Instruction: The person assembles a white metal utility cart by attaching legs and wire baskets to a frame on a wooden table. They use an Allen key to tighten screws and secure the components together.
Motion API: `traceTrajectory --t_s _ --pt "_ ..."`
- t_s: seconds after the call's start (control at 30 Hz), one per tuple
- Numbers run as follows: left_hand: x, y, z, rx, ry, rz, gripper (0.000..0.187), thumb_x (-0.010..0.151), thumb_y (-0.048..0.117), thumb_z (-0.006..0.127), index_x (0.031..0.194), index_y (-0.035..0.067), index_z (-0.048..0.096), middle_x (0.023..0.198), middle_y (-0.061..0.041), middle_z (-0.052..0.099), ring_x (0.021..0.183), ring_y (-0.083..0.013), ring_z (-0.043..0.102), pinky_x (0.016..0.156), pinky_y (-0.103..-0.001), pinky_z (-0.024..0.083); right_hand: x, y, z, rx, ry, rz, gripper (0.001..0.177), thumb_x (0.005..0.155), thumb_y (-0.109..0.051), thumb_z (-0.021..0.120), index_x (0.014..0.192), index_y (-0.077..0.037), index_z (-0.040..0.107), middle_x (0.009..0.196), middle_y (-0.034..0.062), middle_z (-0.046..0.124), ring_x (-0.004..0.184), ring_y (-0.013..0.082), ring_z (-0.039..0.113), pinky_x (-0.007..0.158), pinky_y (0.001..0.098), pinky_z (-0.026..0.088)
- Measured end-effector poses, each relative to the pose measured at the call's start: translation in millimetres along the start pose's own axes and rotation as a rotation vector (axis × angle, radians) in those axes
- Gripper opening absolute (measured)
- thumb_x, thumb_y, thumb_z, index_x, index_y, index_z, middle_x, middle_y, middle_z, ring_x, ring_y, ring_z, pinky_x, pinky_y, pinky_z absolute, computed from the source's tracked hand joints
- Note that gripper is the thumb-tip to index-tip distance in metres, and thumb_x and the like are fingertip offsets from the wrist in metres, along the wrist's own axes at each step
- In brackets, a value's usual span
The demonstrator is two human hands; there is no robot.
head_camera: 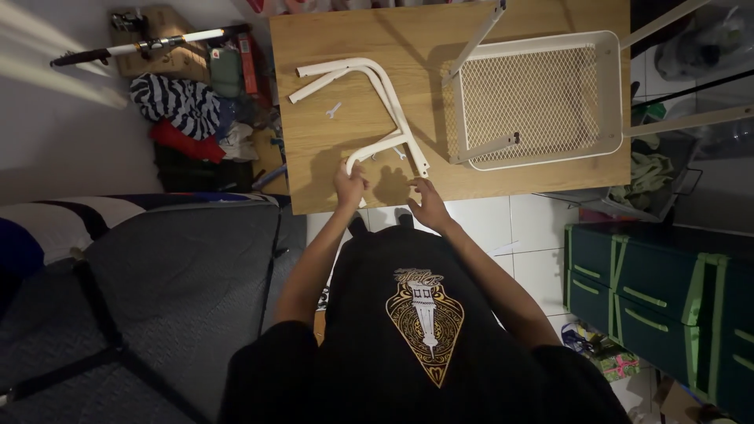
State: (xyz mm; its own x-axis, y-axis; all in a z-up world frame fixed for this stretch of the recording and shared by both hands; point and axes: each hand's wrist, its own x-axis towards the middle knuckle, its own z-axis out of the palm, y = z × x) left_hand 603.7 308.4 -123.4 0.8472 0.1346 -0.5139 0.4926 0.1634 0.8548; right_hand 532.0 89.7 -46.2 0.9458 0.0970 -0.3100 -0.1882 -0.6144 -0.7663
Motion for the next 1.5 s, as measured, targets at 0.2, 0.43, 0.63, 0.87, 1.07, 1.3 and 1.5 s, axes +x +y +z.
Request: traceTrajectory --t_s 0.2,0.43,0.63,0.87,1.07,1.3,1.5 --pt "-47 33 23 0.019 0.003 0.441 0.019 0.108 0.015 0.059 0.118 -0.001 0.056 0.09 -0.006 0.065 0.082 -0.0099 0.061 0.077 -0.025 0.051 25 -41 -10 0.195 0.065 0.011 0.04 0.102 -0.018 0.064 0.139 -0.005 0.054 0.131 0.0155 0.067 0.108 0.0254 0.07 0.088 0.0375 0.059" --pt "-112 62 50 -0.217 -0.149 0.538 0.027 0.106 0.01 0.058 0.128 -0.002 0.049 0.106 -0.01 0.064 0.094 -0.0118 0.064 0.083 -0.027 0.054 36 -131 -40 0.649 0.064 0.187 0.06 0.099 -0.021 0.064 0.148 0.002 0.039 0.108 0.0164 0.07 0.087 0.0179 0.072 0.071 0.032 0.058" --pt "-134 92 57 -0.106 -0.347 0.773 0.039 0.099 0.006 0.07 0.129 -0.002 0.047 0.111 -0.014 0.067 0.098 -0.0137 0.07 0.082 -0.027 0.056 20 -195 -71 0.686 0.155 0.124 0.055 0.1 -0.016 0.065 0.147 0.002 0.043 0.095 0.0075 0.063 0.073 0.0111 0.066 0.061 0.0267 0.056" --pt "-158 158 68 0.186 -0.452 1.068 0.032 0.085 0.001 0.082 0.114 -0.001 0.067 0.108 -0.015 0.068 0.095 -0.0278 0.069 0.083 -0.036 0.057 -36 -236 -161 0.459 0.448 -0.069 0.041 0.111 -0.019 0.053 0.147 -0.001 0.055 0.07 -0.0061 0.053 0.054 0.0028 0.049 0.047 0.0212 0.042" --pt "-172 198 128 0.235 -0.511 1.097 0.04 0.087 0.004 0.084 0.123 0.004 0.068 0.117 -0.011 0.068 0.109 -0.0292 0.067 0.094 -0.038 0.057 -75 -235 -265 0.605 0.547 -0.307 0.045 0.116 -0.018 0.056 0.157 0.0 0.05 0.078 -0.0054 0.051 0.052 -0.0005 0.042 0.042 0.0188 0.032" --pt "-156 190 197 0.202 -0.406 0.847 0.057 0.085 0.012 0.086 0.135 0.003 0.06 0.138 -0.013 0.06 0.13 -0.0291 0.059 0.109 -0.039 0.05 -49 -165 -314 0.599 0.57 -0.312 0.043 0.118 -0.017 0.055 0.158 -0.001 0.049 0.077 -0.0049 0.05 0.05 0.0006 0.039 0.042 0.0195 0.029" --pt "-145 176 226 0.165 -0.459 0.722 0.052 0.092 0.01 0.08 0.139 0.004 0.06 0.139 -0.012 0.066 0.131 -0.0239 0.064 0.112 -0.036 0.053 -14 -118 -321 0.753 0.493 -0.331 0.048 0.117 -0.02 0.057 0.16 -0.004 0.046 0.076 -0.0056 0.046 0.05 0.0 0.034 0.042 0.02 0.026"
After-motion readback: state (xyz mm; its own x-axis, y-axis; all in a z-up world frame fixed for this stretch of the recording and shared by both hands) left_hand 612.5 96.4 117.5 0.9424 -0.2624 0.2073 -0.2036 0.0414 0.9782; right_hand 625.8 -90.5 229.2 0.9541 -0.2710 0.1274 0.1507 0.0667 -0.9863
